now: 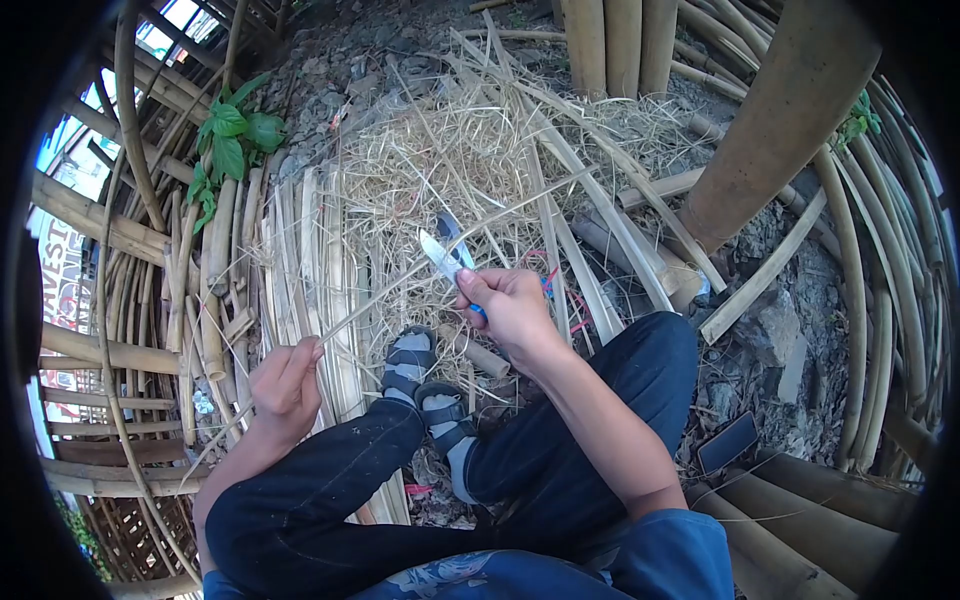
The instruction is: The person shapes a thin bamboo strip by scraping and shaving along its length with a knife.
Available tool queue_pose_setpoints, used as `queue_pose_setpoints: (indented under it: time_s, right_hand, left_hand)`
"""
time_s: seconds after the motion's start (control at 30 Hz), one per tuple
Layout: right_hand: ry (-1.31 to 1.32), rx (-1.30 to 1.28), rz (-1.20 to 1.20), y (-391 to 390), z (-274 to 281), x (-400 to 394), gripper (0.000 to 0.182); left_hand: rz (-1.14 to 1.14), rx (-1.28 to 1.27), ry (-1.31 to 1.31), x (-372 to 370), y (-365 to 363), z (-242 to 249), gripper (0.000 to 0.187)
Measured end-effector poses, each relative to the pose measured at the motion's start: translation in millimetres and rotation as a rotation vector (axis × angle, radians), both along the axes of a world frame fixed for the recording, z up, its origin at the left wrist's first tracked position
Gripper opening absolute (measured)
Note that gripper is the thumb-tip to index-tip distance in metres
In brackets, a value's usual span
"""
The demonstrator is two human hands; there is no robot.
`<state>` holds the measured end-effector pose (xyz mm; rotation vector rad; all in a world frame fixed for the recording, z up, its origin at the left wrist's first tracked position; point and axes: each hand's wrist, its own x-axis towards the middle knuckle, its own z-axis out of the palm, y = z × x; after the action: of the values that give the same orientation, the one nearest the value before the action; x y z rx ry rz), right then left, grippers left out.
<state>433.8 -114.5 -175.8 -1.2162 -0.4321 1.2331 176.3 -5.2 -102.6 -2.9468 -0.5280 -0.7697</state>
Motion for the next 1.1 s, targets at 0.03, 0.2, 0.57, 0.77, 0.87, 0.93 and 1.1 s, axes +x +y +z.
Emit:
queue_pose_setpoints:
  time_s: [0.03,0.2,0.57,0.77,0.87,0.93,1.1]
  right_hand:
    - [0.0,-0.001,-0.003,-0.8,0.5,-0.6,0.038]
    - [0.072,0.0,0.191,-1.4,8.7,-34.0,0.034]
    - [-0.011,0.004,0.102,-3.9,17.5,-9.2,0.031]
    - [-0.022,-0.036,-0.015,-5.8,12.1,16.7,0.036]
    - [-0.001,-0.033,0.053,-5.1,10.7,7.5,0.035]
    - [0.046,0.005,0.053,-5.3,11.7,10.3,0.034]
    - [-0.03,-0.036,-0.025,-10.0,14.6,29.2,0.034]
  left_hand:
    - [-0.003,-0.001,0.0,0.5,-0.1,-0.3,0.026]
    - [-0.023,-0.022,0.007,7.6,-3.7,2.2,0.023]
    - [-0.03,-0.027,-0.024,8.6,-4.1,4.9,0.022]
    - [-0.021,-0.017,-0.033,0.7,-1.0,0.1,0.023]
    - [-0.019,-0.003,-0.021,1.7,-1.9,0.4,0.024]
    - [-0.016,0.008,-0.01,1.4,-1.9,1.6,0.024]
    - [-0.018,0.016,-0.013,1.9,-1.6,3.8,0.025]
